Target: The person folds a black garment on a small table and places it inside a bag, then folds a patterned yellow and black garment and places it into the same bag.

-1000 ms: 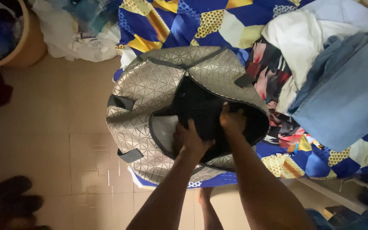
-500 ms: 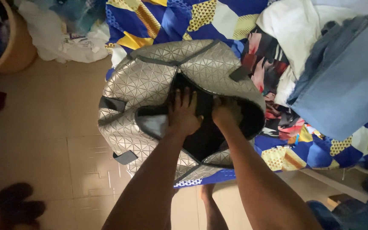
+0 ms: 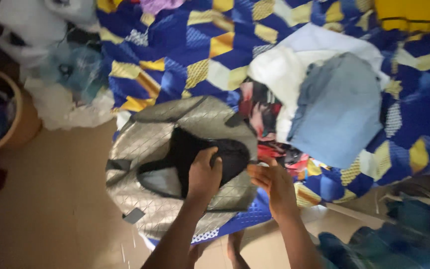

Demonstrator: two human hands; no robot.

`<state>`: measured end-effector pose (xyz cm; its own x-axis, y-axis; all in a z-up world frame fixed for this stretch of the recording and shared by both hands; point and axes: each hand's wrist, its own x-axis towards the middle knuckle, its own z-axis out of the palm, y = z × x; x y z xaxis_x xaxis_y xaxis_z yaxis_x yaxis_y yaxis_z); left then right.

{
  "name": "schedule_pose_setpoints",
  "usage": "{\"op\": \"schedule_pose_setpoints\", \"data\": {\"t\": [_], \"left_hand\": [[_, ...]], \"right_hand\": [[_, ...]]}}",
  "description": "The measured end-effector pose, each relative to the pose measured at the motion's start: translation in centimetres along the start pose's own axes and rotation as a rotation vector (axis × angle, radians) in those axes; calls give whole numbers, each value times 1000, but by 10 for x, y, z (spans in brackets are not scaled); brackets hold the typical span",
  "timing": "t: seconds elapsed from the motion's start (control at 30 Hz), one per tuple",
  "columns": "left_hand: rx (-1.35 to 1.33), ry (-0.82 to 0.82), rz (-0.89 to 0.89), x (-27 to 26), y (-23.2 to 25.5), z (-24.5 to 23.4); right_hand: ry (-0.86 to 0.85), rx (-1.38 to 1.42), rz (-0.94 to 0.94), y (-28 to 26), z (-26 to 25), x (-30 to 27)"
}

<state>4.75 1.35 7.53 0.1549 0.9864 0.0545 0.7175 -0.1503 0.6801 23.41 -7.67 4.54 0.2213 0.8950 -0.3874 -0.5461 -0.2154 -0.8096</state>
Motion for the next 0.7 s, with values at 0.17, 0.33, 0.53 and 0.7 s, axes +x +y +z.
{"op": "schedule_pose_setpoints", "data": {"t": [0.17, 0.33, 0.53, 0.7], "left_hand": [[-219, -110, -130, -17, 64, 35], [-75, -200, -125, -16, 118, 88], [-143, -298, -34, -8, 149, 156], [-101, -394, -18, -7, 148, 224]], "right_hand": [[228, 121, 183, -24, -76, -26], [282, 217, 168, -54, -143, -36], [314, 234, 111, -64, -234, -23], [407, 202, 207, -38, -315, 24]]}}
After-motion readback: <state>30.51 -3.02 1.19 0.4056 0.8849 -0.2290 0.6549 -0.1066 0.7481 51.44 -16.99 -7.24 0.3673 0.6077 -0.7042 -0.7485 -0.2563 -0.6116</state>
